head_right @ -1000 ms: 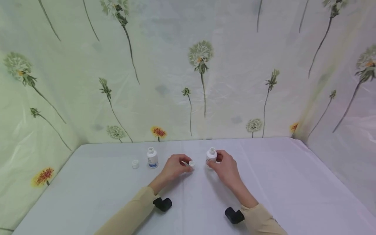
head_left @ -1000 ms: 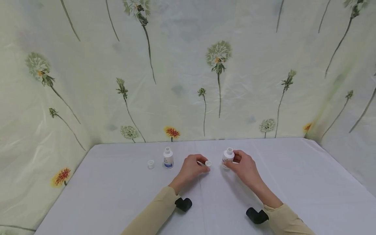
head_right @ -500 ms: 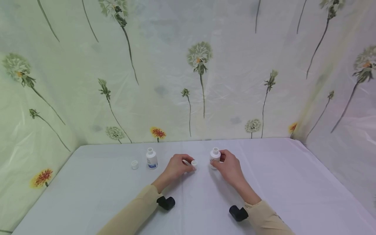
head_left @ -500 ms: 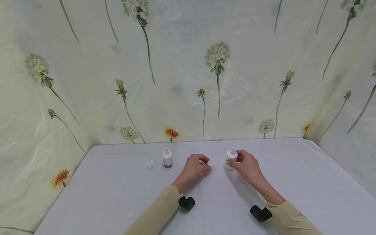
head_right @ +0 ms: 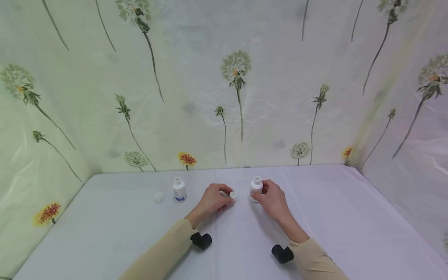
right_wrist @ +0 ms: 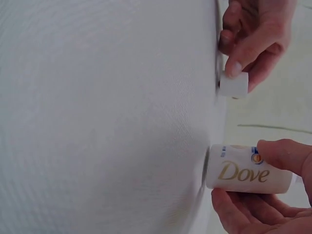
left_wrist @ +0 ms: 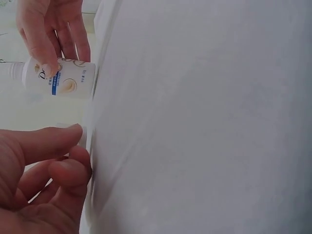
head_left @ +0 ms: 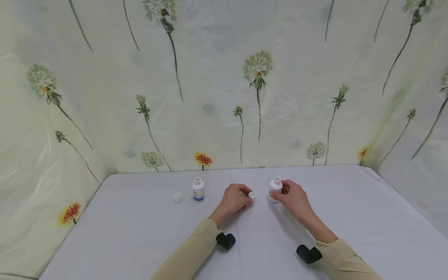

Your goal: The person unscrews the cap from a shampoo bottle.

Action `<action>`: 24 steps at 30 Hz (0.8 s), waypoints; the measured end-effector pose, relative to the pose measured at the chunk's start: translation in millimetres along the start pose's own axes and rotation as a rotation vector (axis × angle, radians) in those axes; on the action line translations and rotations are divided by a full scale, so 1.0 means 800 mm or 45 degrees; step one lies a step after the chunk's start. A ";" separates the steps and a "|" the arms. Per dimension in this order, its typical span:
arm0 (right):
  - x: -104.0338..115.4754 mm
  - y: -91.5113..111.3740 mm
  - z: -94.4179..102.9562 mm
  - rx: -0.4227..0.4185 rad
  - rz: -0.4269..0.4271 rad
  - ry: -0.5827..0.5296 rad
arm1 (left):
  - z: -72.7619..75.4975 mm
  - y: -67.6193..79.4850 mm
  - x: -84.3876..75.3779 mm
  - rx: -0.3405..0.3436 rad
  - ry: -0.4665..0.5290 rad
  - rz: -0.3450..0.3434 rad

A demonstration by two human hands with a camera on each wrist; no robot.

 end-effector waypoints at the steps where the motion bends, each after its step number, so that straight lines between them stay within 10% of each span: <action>1: -0.001 0.000 -0.001 0.002 -0.003 0.000 | 0.000 0.000 0.000 0.002 -0.003 -0.006; 24: -0.009 0.004 -0.005 0.022 -0.025 -0.003 | 0.001 0.002 0.005 0.012 -0.029 0.023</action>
Point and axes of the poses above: each hand's wrist, its own y-axis away from the middle knuckle, its own z-axis out of the back of the hand, x = y × z, the point moved 9 cm from there along -y, towards the middle knuckle
